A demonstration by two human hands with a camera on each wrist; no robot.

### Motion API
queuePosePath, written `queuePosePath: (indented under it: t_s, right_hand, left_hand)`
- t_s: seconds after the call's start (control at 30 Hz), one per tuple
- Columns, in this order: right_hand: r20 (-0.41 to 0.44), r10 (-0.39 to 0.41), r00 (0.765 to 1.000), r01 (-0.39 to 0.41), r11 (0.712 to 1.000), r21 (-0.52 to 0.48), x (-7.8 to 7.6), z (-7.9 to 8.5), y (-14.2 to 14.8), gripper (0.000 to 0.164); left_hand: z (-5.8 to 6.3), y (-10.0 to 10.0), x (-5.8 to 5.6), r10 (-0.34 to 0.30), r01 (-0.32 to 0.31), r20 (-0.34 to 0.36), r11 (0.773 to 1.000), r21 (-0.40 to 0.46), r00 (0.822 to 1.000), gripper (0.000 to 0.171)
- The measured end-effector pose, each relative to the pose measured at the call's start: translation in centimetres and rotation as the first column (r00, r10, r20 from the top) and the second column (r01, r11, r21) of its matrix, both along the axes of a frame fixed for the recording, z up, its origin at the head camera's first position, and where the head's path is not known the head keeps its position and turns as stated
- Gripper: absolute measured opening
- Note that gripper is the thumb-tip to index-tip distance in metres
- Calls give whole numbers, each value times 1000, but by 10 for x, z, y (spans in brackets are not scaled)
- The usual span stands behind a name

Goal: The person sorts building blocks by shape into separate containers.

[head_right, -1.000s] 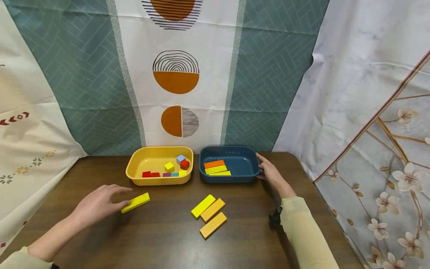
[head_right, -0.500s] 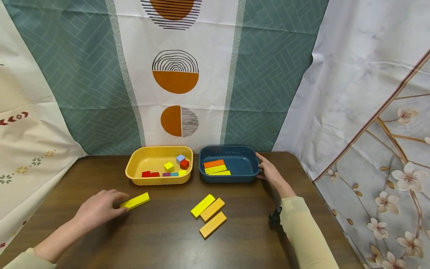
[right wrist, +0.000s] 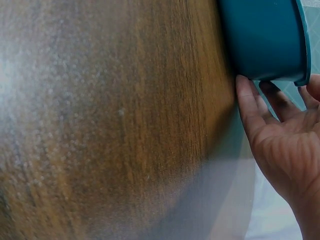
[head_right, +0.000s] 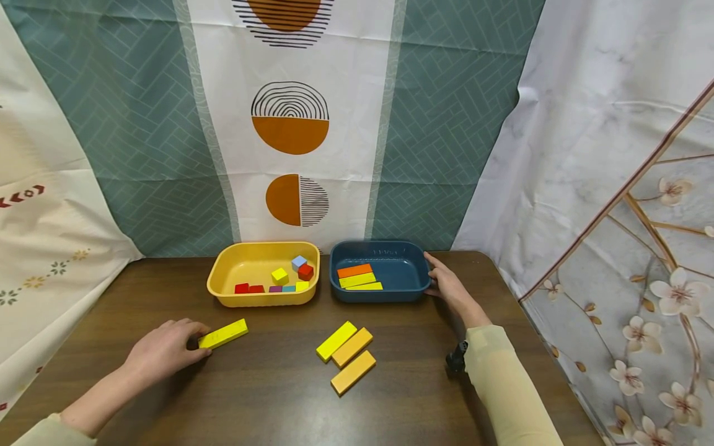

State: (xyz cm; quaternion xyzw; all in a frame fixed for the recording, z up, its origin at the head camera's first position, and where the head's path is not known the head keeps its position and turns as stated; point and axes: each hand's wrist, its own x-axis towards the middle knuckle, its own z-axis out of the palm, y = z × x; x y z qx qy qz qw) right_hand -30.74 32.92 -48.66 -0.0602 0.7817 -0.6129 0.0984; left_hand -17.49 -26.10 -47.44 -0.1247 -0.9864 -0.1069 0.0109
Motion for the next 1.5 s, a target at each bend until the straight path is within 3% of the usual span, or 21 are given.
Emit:
queuePosePath:
  t_s: [0.7,1.0,1.2,1.5]
  right_hand:
    - [1,-9,1000,9,1000,-6,0,2,-2,62]
    - [-6,-4,1000,4,1000,-2,0,2,-2,62]
    - [-5,-7,1000,7,1000,-4,0,0,-2,62]
    - [-4,-13,1000,13,1000,5,0,0,-1,63]
  left_hand:
    - [-3,1,0,-6,6,-8,1000,30,1000,34]
    - [-2,1,5,-53,56,-140,998,18,989,30]
    - [6,3,7,-75,82,-179,996,31,981,31]
    - [32,12,11,-91,115,-247,990,83,965,33]
